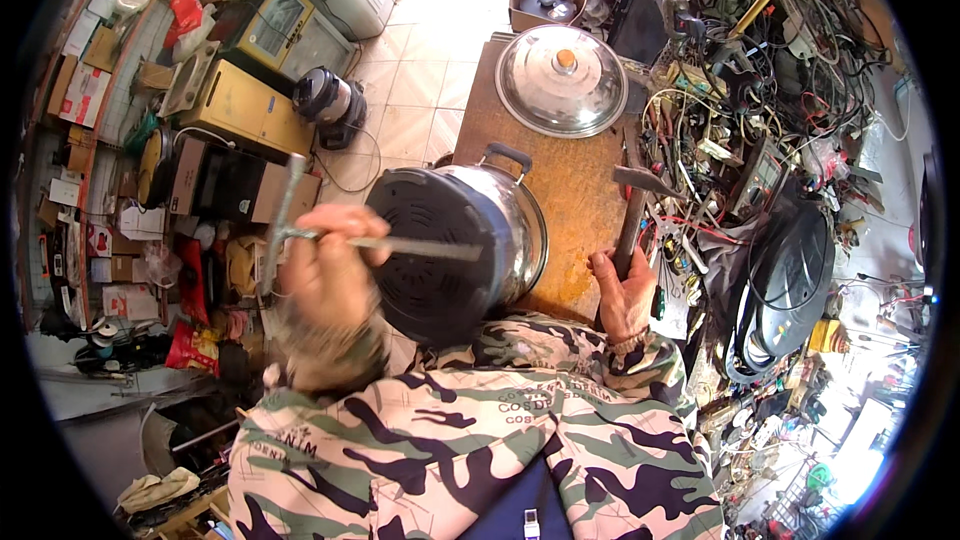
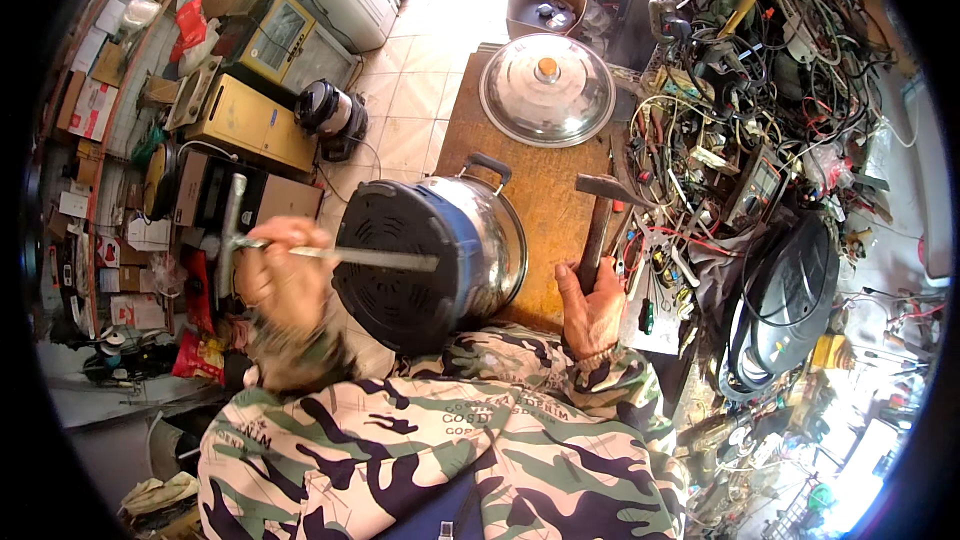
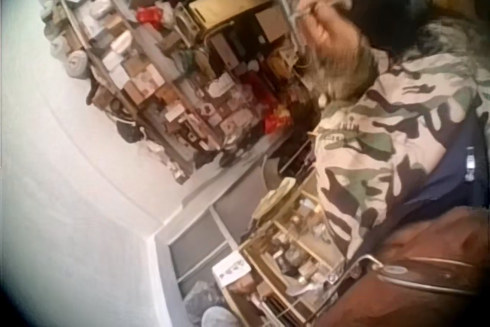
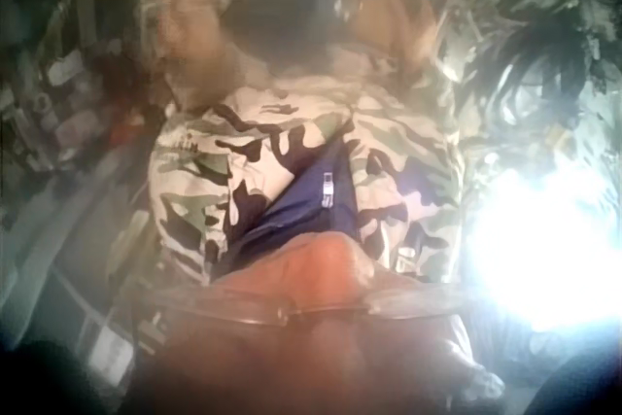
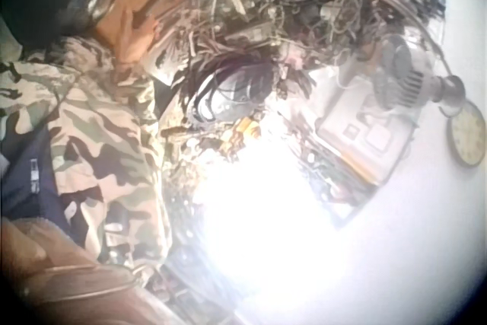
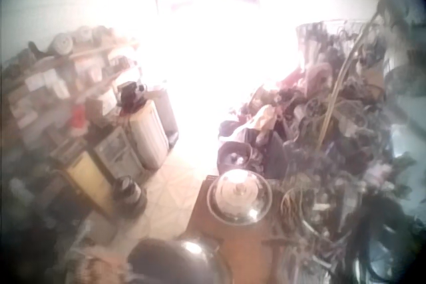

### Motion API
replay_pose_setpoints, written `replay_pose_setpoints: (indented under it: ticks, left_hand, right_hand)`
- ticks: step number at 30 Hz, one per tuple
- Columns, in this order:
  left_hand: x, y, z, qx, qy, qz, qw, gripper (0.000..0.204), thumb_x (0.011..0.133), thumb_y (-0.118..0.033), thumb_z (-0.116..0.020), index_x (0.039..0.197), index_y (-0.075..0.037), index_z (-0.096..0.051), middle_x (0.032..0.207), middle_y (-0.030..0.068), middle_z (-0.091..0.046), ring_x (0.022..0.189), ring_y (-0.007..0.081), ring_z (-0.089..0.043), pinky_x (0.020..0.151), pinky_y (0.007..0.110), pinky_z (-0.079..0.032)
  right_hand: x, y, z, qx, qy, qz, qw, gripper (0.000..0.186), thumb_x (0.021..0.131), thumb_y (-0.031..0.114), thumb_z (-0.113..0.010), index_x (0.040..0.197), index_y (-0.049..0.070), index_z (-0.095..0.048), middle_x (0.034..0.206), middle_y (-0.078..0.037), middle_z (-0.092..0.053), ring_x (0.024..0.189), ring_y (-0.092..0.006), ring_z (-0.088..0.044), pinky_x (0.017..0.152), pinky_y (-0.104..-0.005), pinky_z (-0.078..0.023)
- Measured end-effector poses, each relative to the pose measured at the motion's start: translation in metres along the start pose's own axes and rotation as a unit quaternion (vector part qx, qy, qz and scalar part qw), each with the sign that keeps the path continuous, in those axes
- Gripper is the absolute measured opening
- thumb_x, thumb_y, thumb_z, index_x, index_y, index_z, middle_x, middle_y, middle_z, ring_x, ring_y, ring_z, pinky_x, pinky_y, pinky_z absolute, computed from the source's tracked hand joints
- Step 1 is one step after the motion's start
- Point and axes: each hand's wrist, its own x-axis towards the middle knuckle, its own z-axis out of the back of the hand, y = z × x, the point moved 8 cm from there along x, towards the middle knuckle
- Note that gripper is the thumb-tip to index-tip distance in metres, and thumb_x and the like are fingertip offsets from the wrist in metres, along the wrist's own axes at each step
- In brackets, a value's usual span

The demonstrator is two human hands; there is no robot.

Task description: The person uses a screwdriver to remove screws from the bottom cover of a small appliance, likely a rice cooker. They then use a hammer to tap the cover and pry it open with the screwdriver. The person continues to remove screws and manipulate the cover throughout the clip.

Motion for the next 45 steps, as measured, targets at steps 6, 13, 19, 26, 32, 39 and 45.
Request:
replay_pose_setpoints:
  ticks: [6,13,19,26,32,39,45]
  left_hand:
    - [-0.075,0.165,0.008,-0.365,-0.258,0.144,0.883,0.028,0.111,-0.028,-0.050,0.094,-0.007,-0.058,0.079,0.0102,-0.063,0.060,0.0161,-0.055,0.051,0.030,-0.046]
    - [-0.005,0.173,-0.058,-0.260,-0.148,0.143,0.943,0.032,0.113,-0.033,-0.050,0.099,-0.006,-0.059,0.077,0.0090,-0.066,0.056,0.0130,-0.057,0.052,0.025,-0.046]
    - [0.007,0.190,-0.076,-0.232,-0.103,0.162,0.954,0.034,0.114,-0.034,-0.048,0.099,-0.006,-0.059,0.082,0.0089,-0.069,0.061,0.0113,-0.060,0.054,0.026,-0.049]
    - [0.030,0.160,0.021,-0.244,-0.229,0.138,0.932,0.033,0.111,-0.036,-0.054,0.097,-0.007,-0.063,0.085,0.0108,-0.070,0.067,0.0164,-0.064,0.057,0.028,-0.051]
    - [-0.019,0.183,0.208,-0.370,-0.070,0.230,0.897,0.036,0.112,-0.031,-0.048,0.083,-0.010,-0.052,0.120,0.0220,-0.072,0.141,0.0417,-0.052,0.115,0.059,-0.043]
    - [-0.110,0.196,0.141,-0.361,-0.103,0.277,0.884,0.040,0.114,-0.030,-0.038,0.080,-0.011,-0.046,0.152,0.0245,-0.054,0.146,0.0385,-0.045,0.121,0.054,-0.036]
    - [-0.190,0.147,0.114,-0.339,-0.277,0.255,0.862,0.041,0.114,-0.033,-0.038,0.080,-0.012,-0.046,0.147,0.0204,-0.059,0.146,0.0360,-0.044,0.123,0.054,-0.033]
  right_hand:
    - [-0.039,0.021,-0.032,-0.081,0.048,0.059,0.994,0.020,0.099,0.015,-0.070,0.112,0.000,-0.069,0.083,-0.003,-0.065,0.076,-0.0108,-0.058,0.068,-0.0298,-0.048]
    - [-0.020,0.042,-0.080,-0.065,0.108,0.045,0.991,0.043,0.077,0.022,-0.095,0.100,-0.001,-0.067,0.085,-0.005,-0.068,0.076,-0.0138,-0.062,0.070,-0.0312,-0.053]
    - [-0.023,0.000,-0.100,-0.086,0.081,-0.039,0.992,0.052,0.075,0.030,-0.097,0.100,-0.003,-0.065,0.082,-0.003,-0.064,0.070,-0.0132,-0.061,0.063,-0.0312,-0.053]
    - [-0.014,-0.024,-0.100,0.007,0.087,-0.068,0.994,0.058,0.074,0.030,-0.096,0.111,-0.005,-0.067,0.090,-0.005,-0.065,0.079,-0.0154,-0.062,0.071,-0.0308,-0.053]
    - [-0.008,-0.028,-0.099,0.061,0.110,-0.106,0.986,0.063,0.076,0.029,-0.095,0.120,-0.007,-0.067,0.098,-0.007,-0.068,0.088,-0.0150,-0.063,0.078,-0.0307,-0.054]
    - [0.038,0.006,-0.111,0.097,0.180,-0.092,0.975,0.056,0.084,0.019,-0.090,0.124,-0.011,-0.065,0.099,-0.008,-0.069,0.088,-0.0148,-0.065,0.081,-0.0308,-0.056]
    - [0.088,0.027,-0.159,0.044,0.289,-0.032,0.956,0.041,0.086,0.015,-0.083,0.116,-0.010,-0.069,0.094,-0.007,-0.070,0.086,-0.0145,-0.066,0.078,-0.0303,-0.056]
